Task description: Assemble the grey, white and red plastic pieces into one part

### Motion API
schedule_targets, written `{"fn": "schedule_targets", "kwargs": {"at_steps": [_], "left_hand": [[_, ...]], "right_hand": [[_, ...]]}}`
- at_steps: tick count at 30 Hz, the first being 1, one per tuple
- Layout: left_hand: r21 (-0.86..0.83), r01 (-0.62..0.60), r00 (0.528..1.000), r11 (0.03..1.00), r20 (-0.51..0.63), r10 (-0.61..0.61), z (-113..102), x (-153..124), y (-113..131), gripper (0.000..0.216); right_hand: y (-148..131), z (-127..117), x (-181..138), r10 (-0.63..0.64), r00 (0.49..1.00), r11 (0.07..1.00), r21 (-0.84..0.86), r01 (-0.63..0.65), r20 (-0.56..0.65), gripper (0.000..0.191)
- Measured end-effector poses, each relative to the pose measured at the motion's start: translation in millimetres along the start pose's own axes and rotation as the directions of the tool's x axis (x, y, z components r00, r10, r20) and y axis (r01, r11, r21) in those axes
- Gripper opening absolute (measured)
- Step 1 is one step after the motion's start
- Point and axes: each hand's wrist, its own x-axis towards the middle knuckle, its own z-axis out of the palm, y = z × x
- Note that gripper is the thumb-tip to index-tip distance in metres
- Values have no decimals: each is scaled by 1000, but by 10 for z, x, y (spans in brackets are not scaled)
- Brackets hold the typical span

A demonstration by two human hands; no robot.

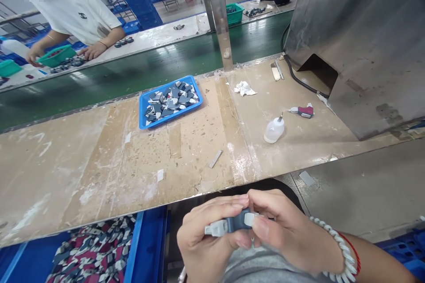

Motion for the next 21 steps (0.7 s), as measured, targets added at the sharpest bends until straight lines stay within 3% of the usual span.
{"fn": "schedule_targets", "kwargs": {"at_steps": [3, 7, 10, 13, 17, 21], "left_hand": [[-10, 0, 999, 1000, -38, 0, 8, -9, -22, 31], [-163, 101, 988, 981, -100, -118, 45, -20, -51, 30], [-242, 200, 971, 949, -78, -224, 88, -17, -49, 29], [-283, 278, 955, 918, -23, -296, 93, -22, -29, 32], [-143, 176, 984, 974, 37, -172, -35, -48, -30, 33], [-72, 90, 988, 993, 133, -80, -199, -50, -82, 78]], "right_hand": [[37, 3, -11, 8, 1000, 998, 64, -9, 15, 52], [107, 1, 9, -5, 998, 990, 141, -3, 60, 61], [160, 54, 61, -11, 993, 974, 224, -15, 113, 65], [228, 140, 113, -52, 996, 956, 292, 28, 75, 67], [339, 172, 162, -66, 997, 912, 407, 47, 32, 62], [349, 70, 229, -41, 976, 845, 529, -81, 215, 61]]}}
